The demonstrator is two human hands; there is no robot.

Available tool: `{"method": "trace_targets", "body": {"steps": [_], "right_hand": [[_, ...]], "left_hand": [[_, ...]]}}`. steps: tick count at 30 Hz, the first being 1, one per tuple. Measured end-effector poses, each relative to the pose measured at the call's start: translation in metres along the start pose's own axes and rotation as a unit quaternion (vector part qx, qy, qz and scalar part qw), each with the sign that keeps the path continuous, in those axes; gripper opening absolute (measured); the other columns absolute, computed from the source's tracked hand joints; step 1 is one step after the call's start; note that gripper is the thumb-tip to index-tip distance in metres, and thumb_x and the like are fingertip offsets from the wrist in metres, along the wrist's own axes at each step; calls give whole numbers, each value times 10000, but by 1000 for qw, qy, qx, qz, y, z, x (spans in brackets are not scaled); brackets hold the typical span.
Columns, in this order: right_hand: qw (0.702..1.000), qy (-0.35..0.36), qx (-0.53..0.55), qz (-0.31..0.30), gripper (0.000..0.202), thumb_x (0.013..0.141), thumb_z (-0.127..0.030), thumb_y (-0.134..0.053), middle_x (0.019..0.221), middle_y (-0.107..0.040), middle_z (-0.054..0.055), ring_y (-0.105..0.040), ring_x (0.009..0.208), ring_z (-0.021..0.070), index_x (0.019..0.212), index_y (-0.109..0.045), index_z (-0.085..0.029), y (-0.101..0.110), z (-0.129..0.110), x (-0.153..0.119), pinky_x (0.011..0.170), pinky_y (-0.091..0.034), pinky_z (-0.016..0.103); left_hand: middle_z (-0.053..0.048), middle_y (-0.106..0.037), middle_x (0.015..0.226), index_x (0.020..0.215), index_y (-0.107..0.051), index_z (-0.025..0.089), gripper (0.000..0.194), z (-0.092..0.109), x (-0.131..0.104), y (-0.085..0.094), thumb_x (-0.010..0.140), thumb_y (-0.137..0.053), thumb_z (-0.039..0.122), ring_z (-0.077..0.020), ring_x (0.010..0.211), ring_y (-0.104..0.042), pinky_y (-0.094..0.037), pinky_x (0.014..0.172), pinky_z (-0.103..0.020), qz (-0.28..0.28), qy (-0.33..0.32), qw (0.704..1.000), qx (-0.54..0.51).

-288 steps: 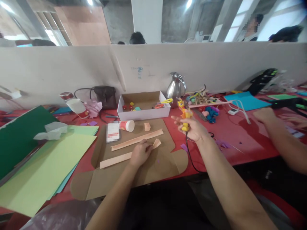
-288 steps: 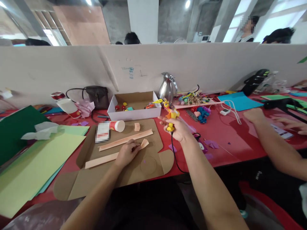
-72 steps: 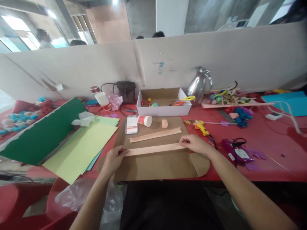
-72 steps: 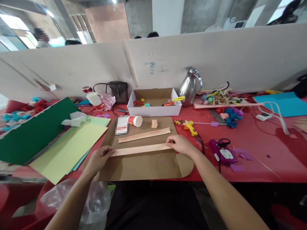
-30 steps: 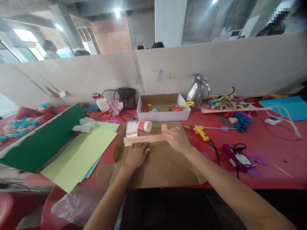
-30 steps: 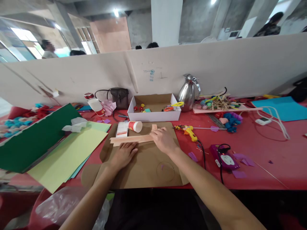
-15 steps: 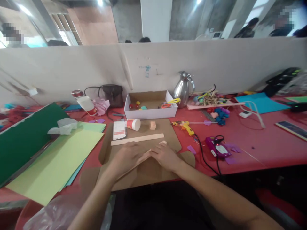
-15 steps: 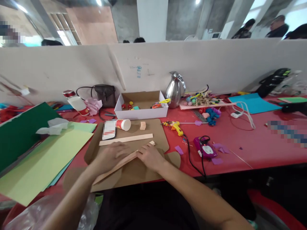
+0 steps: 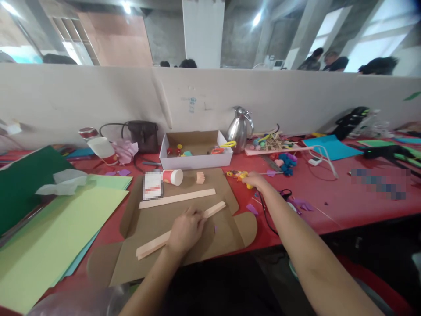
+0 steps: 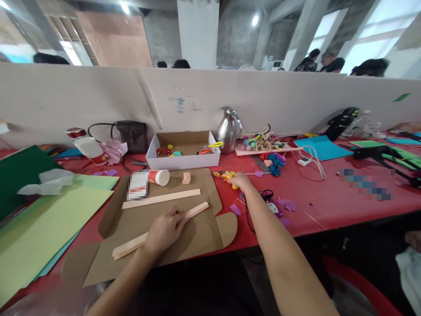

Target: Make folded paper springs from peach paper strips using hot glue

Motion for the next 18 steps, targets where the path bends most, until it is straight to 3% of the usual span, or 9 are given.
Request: {"method": "trace_targets", "body": {"steps": [3,6,8,10,12,18], "right_hand": [[992,-21,117,-36,91,790,-213,-588,573,-613,12,-621,581,145,842,-616,-144,-11,-4,-7,522,-480,226],[974,-4,214,-69,218,789,-151,-569,720,-664,16,-644,630,119,1006,-565,-178,-14,-18,-28,598,-533,243],[951,28,291,-96,325,761,-144,-613,831,-681,23,-661,690,122,1070,-532,-207,-14,-30,-49,656,-548,262],[910,79,386,-129,366,729,-169,-665,902,-676,33,-665,751,138,1069,-532,-206,-10,-43,-75,693,-541,268],[894,121,406,-148,384,708,-224,-707,920,-665,42,-652,788,153,1057,-549,-191,-6,-48,-101,690,-523,258],[918,154,337,-144,515,793,-330,-629,1022,-632,46,-606,754,145,1250,-413,-235,-2,-28,-153,651,-500,281]], "left_hand": [[-63,-597,921,820,-652,197,307,4,5,-1,939,-387,295,-172,786,-608,-467,663,-277,1,5,1000,-8],[-65,-588,905,766,-631,186,286,6,8,1,921,-401,258,-173,811,-600,-471,725,-283,19,4,1000,-18],[-63,-588,914,797,-624,192,235,7,8,0,905,-421,241,-181,838,-594,-471,746,-289,26,2,999,-23],[-62,-590,934,860,-621,202,186,8,8,0,890,-438,226,-191,872,-588,-472,756,-296,30,0,999,-25],[-63,-591,967,937,-616,212,176,9,8,-1,877,-450,203,-197,907,-584,-472,774,-300,32,0,999,-28],[-58,-612,957,927,-622,209,234,11,11,-7,935,-390,234,-185,852,-600,-473,717,-287,20,-1,1000,-16]]}}
Point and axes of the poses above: each hand's wrist, its own x-axis towards the middle knuckle, its own y-axis out of the back of the hand, z = x × y, the point moved 10 cm from there along x, towards the middle knuckle
